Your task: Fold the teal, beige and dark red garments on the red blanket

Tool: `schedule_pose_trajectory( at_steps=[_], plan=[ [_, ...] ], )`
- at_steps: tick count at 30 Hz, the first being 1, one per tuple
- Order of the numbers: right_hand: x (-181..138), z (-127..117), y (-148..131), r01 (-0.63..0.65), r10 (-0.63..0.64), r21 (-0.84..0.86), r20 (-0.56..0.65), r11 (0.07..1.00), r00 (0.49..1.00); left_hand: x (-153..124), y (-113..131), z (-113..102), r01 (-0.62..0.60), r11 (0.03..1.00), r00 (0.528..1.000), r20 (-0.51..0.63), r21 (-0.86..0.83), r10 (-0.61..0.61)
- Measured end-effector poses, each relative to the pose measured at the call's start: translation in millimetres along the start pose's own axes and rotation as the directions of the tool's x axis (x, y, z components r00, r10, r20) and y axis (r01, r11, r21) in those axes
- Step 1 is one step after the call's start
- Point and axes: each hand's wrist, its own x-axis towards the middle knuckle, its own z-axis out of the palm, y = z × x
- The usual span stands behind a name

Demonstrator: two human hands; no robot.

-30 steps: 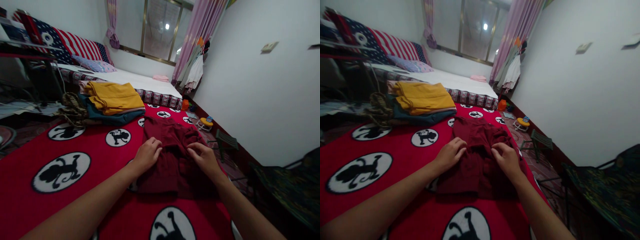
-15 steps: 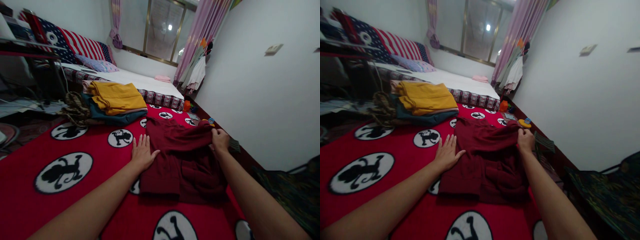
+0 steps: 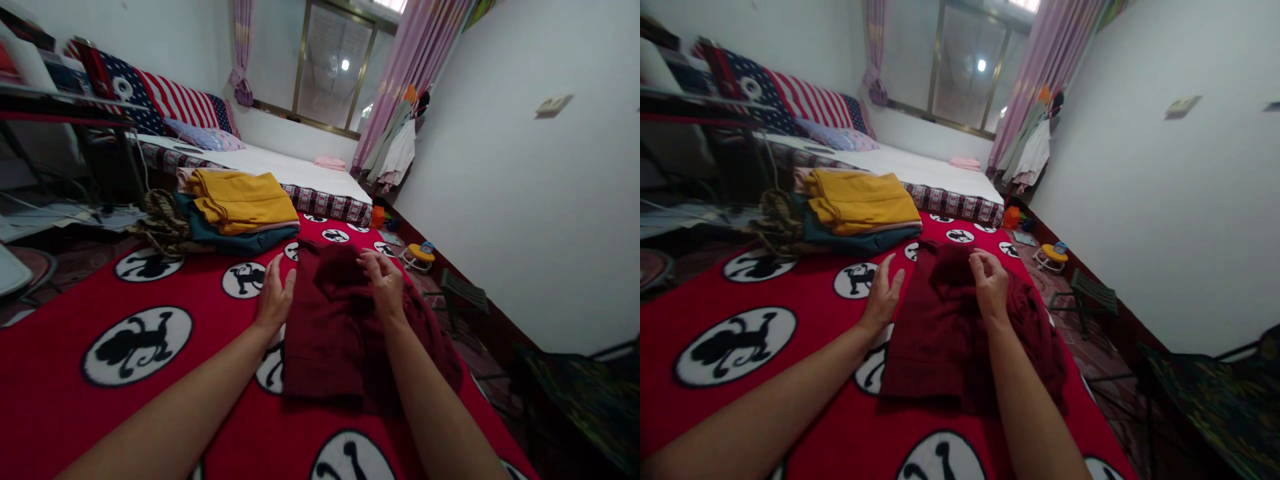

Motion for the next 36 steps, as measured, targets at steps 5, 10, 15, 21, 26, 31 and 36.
schedule_pose_trajectory(
  at_steps=[5,10,15,21,26,31,36],
  plan=[
    [-29.1,22.7,25.3,0.038,-0.053,-0.167,-0.089,0.985,0.995,12.2,-10.9,-4.2,0.138,0.987,0.986,-0.082,-0.077,-0.144],
    [-34.4,21.3,34.1,0.097,-0.104,-0.284,-0.012,0.954,0.994,8.1,-4.9,-0.4,-0.048,0.997,0.999,0.018,0.052,0.047],
    [-32.5,26.5,29.1,0.093,-0.072,-0.289,0.082,0.953,0.994,3.2,4.2,2.6,-0.153,0.984,0.982,0.125,0.087,0.142],
    [-18.4,40.1,34.8,-0.043,0.091,-0.178,0.273,0.983,0.958,-0.2,12.3,0.8,-0.06,0.998,0.984,0.167,-0.03,0.064],
    [-31.9,59.0,0.6,0.002,-0.039,0.072,0.525,0.997,0.85,0.3,16.0,-0.8,0.06,0.979,0.985,0.17,-0.194,-0.027],
    [-31.8,51.8,-18.6,0.13,-0.138,0.052,0.508,0.99,0.85,24.0,-7.6,-7.4,0.118,0.961,0.981,-0.119,-0.252,-0.152],
    [-5.0,-4.3,4.1,0.095,0.1,-0.448,0.392,0.889,0.915,52.8,-46.7,-24.7,0.276,0.848,0.878,-0.241,-0.452,-0.414]
  ],
)
